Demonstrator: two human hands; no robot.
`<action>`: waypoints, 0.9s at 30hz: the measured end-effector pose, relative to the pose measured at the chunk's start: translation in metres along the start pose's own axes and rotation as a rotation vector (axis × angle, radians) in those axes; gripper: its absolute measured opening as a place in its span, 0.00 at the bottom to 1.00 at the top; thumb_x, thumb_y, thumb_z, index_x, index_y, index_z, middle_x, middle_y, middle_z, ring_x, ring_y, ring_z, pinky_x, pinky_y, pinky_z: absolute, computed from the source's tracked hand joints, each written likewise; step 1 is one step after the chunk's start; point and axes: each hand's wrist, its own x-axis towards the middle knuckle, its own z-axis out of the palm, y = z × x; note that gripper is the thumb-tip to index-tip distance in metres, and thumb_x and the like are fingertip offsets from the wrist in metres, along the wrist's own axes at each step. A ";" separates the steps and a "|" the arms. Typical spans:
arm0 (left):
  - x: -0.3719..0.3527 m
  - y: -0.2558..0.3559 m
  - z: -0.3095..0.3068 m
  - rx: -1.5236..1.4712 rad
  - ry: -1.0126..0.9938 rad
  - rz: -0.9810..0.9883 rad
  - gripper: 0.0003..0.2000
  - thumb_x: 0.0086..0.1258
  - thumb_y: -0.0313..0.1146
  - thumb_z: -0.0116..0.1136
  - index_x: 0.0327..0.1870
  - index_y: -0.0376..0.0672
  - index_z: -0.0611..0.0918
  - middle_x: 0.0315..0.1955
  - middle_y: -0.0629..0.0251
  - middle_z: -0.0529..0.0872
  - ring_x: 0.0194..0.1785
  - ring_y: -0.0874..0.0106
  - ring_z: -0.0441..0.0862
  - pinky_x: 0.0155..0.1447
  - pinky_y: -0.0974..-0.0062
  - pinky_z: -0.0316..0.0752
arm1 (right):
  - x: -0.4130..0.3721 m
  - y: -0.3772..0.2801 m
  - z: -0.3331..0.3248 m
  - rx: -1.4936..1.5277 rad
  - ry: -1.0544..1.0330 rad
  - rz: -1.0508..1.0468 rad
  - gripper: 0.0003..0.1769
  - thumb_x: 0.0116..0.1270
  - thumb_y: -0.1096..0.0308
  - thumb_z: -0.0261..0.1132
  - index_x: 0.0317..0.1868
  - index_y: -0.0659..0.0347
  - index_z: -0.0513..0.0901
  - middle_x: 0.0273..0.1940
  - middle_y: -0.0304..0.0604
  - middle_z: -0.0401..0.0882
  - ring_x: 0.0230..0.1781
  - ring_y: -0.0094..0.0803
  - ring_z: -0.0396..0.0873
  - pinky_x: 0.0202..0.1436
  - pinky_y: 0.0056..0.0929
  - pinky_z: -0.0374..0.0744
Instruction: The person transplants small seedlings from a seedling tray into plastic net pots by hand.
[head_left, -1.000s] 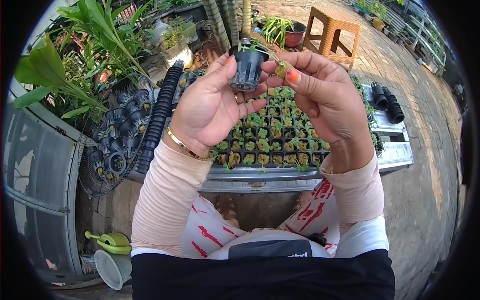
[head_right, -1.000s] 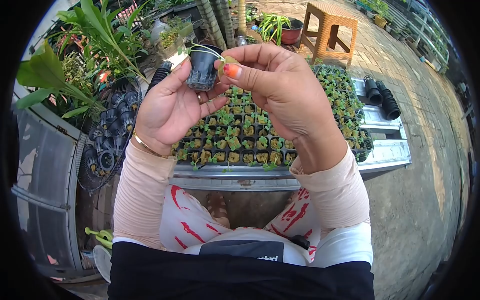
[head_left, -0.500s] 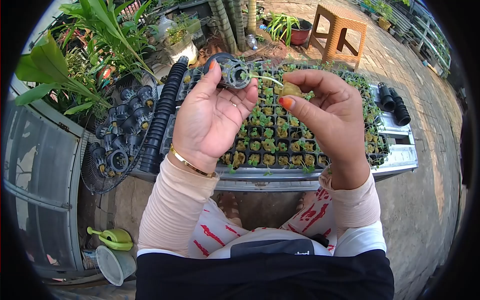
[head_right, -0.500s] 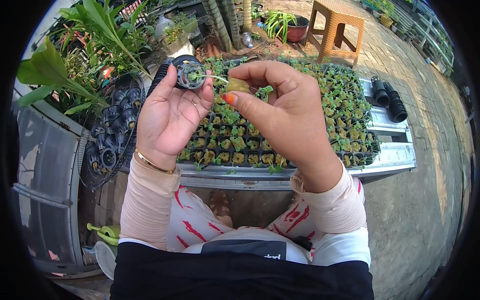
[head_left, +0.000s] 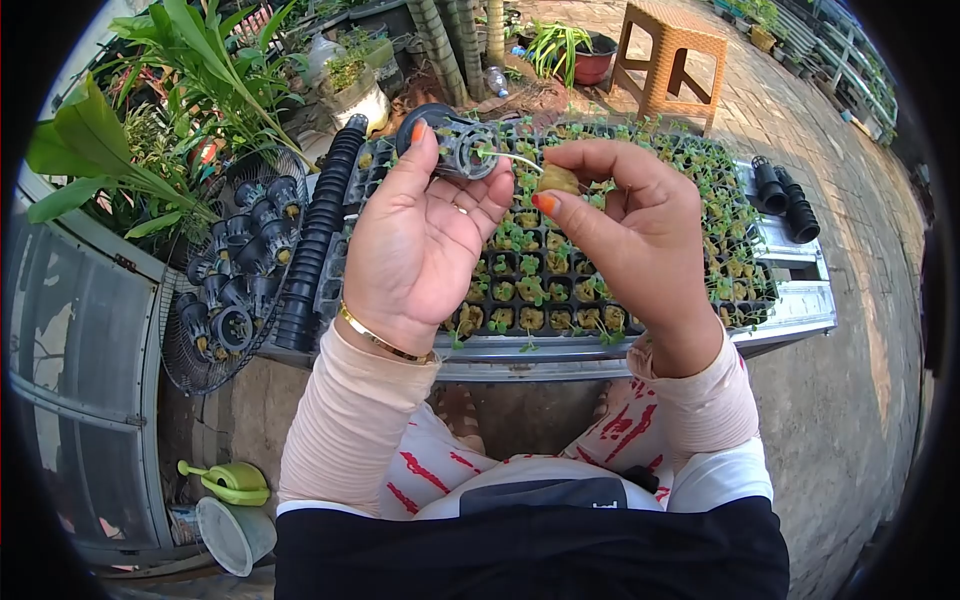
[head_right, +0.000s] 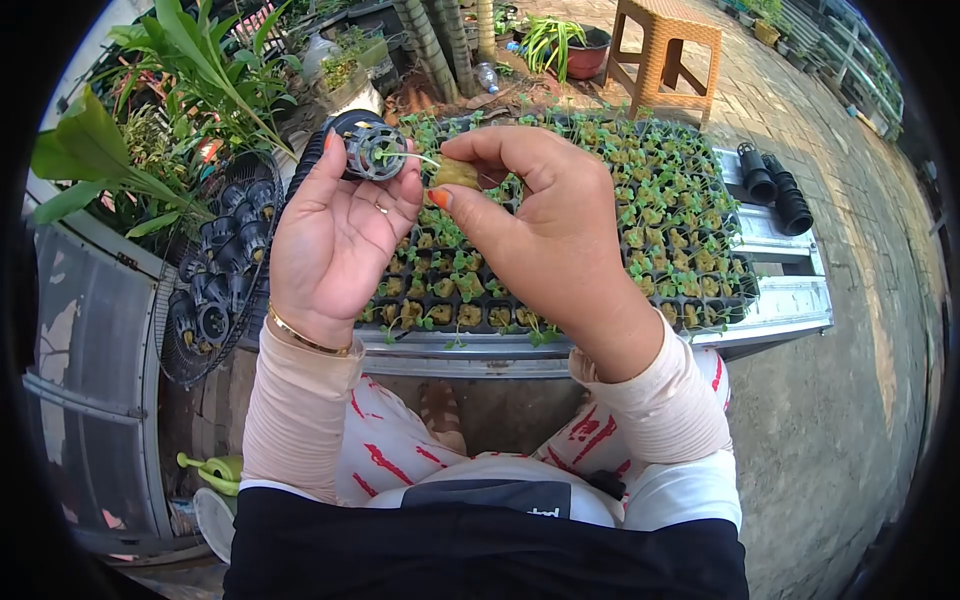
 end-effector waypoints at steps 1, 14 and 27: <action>0.000 0.000 0.000 0.000 0.000 -0.002 0.13 0.71 0.38 0.50 0.47 0.39 0.72 0.40 0.57 0.78 0.45 0.64 0.76 0.52 0.67 0.75 | 0.000 0.003 0.001 -0.082 0.024 -0.109 0.12 0.48 0.76 0.67 0.37 0.67 0.81 0.30 0.44 0.81 0.31 0.28 0.79 0.37 0.24 0.76; 0.003 -0.013 -0.007 0.129 -0.019 0.135 0.11 0.70 0.37 0.52 0.44 0.39 0.73 0.39 0.61 0.79 0.44 0.67 0.77 0.52 0.66 0.74 | 0.003 0.001 0.007 -0.421 0.051 -0.475 0.11 0.45 0.78 0.67 0.33 0.64 0.79 0.27 0.46 0.77 0.29 0.42 0.76 0.34 0.34 0.73; -0.004 -0.020 0.011 0.167 -0.050 0.145 0.11 0.69 0.36 0.54 0.44 0.41 0.70 0.38 0.64 0.78 0.43 0.72 0.75 0.50 0.67 0.72 | 0.008 -0.004 0.010 -0.288 0.089 -0.373 0.14 0.45 0.80 0.67 0.36 0.65 0.80 0.30 0.47 0.80 0.31 0.42 0.79 0.36 0.31 0.77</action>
